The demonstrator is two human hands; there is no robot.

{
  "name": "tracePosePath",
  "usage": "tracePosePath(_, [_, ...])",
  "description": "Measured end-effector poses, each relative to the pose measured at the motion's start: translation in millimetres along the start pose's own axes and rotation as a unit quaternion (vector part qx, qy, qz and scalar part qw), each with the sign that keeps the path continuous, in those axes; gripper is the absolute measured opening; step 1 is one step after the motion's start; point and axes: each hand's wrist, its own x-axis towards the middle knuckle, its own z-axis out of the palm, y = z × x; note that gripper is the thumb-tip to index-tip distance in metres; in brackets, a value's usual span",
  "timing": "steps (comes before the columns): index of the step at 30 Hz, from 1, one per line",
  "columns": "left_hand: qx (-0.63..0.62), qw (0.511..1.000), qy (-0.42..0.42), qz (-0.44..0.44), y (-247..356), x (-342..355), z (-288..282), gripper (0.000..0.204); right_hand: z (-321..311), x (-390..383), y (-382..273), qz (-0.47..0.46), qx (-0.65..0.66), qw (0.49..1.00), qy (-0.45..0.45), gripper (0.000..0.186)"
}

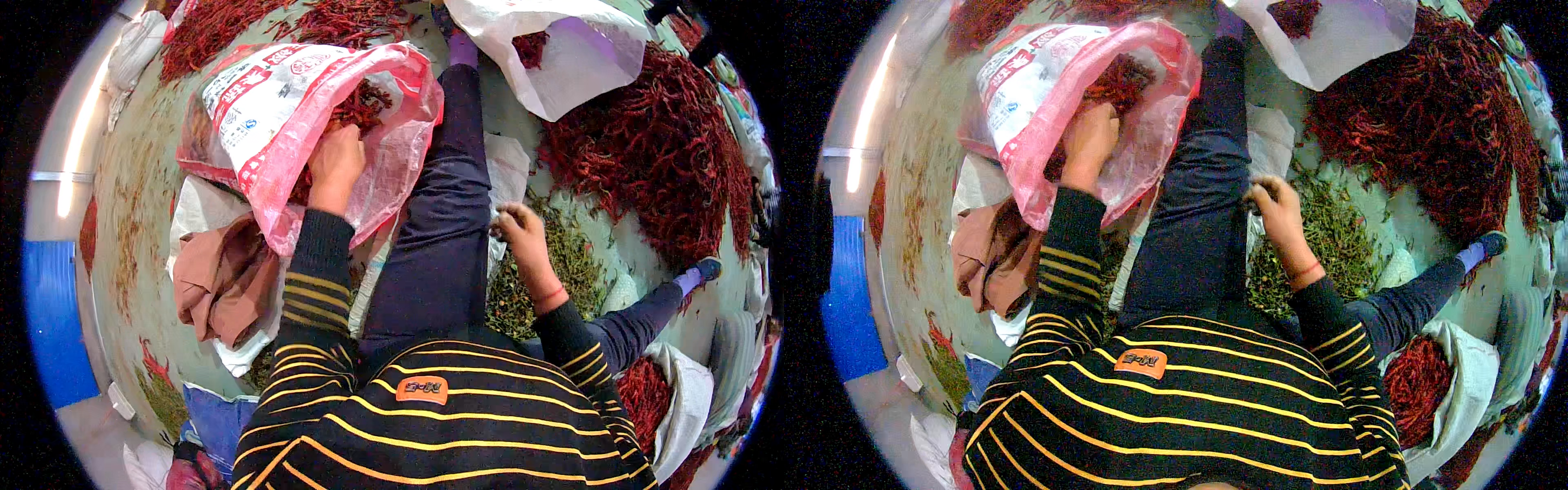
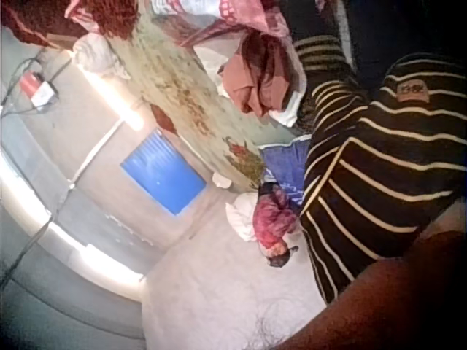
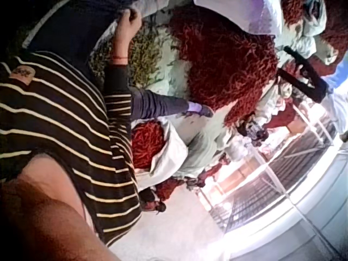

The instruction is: The person sits on the floor and removes stems from dried red chilies by hand, placing the stems on the floor and the de-stemmed chilies into a nearby sack. The person occasionally reaches into a sack to retrieve more chilies and continues the repetitive de-stemming process.

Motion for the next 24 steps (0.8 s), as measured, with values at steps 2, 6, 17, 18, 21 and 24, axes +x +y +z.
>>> tracePosePath(2, [-0.169, 0.984, -0.044, 0.030, 28, -31, -15, 0.020, -15, -26, 25, 0.021, 0.019, 0.999, 0.018, 0.018])
tracePosePath(6, [-0.083, 0.911, -0.390, 0.105, 35, -92, -7, 0.016, -28, -68, 61, 0.088, -0.001, 0.996, 0.034, 0.018])
tracePosePath(17, [-0.091, 0.986, -0.069, -0.124, -51, -125, 143, 0.035, -51, -83, 78, 0.046, -0.002, 0.997, 0.062, 0.017])
tracePosePath(18, [-0.093, 0.986, -0.064, -0.122, -55, -122, 155, 0.035, -52, -82, 87, 0.028, -0.039, 0.997, 0.064, 0.018])
tracePosePath(21, [-0.087, 0.990, -0.046, -0.101, -65, -110, 191, 0.037, -58, -89, 102, 0.027, -0.090, 0.993, 0.074, 0.018])
tracePosePath(24, [-0.203, 0.976, 0.028, -0.080, -59, -83, 187, 0.040, -52, -89, 101, 0.082, -0.025, 0.995, 0.056, 0.018])
